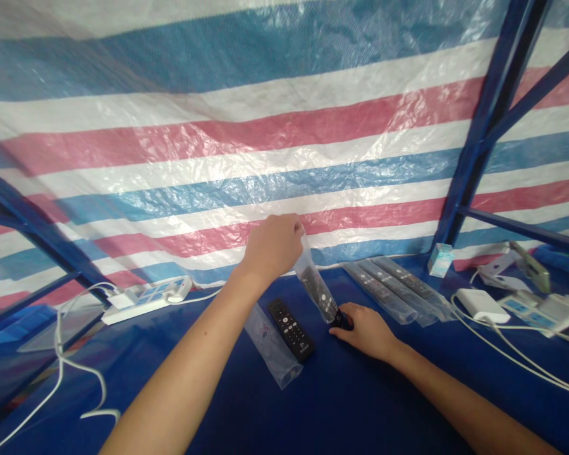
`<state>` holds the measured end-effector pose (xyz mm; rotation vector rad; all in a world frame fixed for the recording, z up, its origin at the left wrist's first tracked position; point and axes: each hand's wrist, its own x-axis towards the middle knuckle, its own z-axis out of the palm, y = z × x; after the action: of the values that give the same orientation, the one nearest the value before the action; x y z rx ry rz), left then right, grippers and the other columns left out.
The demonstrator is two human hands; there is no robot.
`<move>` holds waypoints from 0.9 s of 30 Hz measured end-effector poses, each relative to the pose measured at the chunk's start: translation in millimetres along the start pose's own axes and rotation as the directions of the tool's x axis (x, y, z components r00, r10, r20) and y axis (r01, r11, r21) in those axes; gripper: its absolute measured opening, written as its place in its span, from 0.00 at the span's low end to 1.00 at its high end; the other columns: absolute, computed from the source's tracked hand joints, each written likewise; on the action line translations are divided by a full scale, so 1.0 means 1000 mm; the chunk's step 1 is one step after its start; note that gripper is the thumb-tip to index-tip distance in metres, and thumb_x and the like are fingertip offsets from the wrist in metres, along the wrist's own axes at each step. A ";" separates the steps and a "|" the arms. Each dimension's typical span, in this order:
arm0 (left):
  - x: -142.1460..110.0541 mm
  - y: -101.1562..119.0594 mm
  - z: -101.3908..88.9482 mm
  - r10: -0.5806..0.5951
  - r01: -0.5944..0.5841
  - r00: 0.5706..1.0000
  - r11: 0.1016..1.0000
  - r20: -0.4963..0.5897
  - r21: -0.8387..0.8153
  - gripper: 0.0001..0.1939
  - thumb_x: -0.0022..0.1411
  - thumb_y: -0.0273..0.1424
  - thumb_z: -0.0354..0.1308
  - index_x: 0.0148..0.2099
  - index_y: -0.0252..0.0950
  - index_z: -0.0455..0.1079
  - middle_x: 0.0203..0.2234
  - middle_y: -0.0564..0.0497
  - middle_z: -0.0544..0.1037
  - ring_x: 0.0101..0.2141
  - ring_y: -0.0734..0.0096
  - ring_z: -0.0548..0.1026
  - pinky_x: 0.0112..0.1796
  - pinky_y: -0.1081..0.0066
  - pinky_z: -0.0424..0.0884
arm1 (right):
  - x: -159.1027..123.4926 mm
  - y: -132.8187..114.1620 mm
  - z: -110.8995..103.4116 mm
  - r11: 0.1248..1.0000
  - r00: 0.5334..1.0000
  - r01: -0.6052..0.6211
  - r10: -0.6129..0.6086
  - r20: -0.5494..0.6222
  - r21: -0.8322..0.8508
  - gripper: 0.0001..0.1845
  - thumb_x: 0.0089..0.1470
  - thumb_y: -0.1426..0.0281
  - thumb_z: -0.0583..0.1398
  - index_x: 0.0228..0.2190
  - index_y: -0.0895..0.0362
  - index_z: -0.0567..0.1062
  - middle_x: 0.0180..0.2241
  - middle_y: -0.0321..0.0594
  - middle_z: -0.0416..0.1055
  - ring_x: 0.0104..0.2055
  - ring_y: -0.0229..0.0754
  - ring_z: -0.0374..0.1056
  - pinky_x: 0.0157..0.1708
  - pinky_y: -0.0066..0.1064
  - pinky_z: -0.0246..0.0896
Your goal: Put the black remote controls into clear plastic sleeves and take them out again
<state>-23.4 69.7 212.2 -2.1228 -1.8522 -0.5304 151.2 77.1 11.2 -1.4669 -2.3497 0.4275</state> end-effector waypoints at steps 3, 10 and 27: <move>-0.006 -0.008 -0.024 -0.047 0.046 0.996 0.999 -0.079 -0.017 0.11 0.62 0.31 0.48 0.37 0.37 0.72 0.30 0.49 0.77 0.35 0.64 0.74 0.41 0.65 0.67 | 0.000 0.003 0.001 0.999 0.999 0.028 -0.027 -0.027 0.021 0.11 0.50 0.60 0.62 0.27 0.55 0.73 0.28 0.35 0.71 0.27 0.37 0.65 0.25 0.27 0.49; -0.040 -0.065 -0.070 -0.311 0.216 0.836 0.944 -0.452 -0.250 0.12 0.61 0.42 0.50 0.34 0.42 0.70 0.25 0.56 0.72 0.30 0.71 0.71 0.35 0.70 0.66 | 0.000 0.010 -0.008 0.999 0.999 0.033 -0.033 -0.027 0.007 0.13 0.50 0.59 0.61 0.24 0.55 0.74 0.26 0.37 0.72 0.27 0.39 0.66 0.25 0.27 0.49; -0.057 -0.136 0.154 -0.291 0.353 0.929 0.883 0.230 -0.309 0.12 0.58 0.31 0.47 0.29 0.36 0.71 0.25 0.50 0.76 0.30 0.65 0.73 0.35 0.70 0.66 | -0.003 -0.009 -0.008 0.995 0.998 -0.060 0.060 0.008 -0.077 0.14 0.49 0.57 0.61 0.28 0.55 0.75 0.30 0.39 0.74 0.30 0.40 0.69 0.28 0.28 0.52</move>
<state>-149.7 105.1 44.4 -2.1331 -2.3923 -0.8197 149.1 71.1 21.6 -1.5767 -2.3591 0.3651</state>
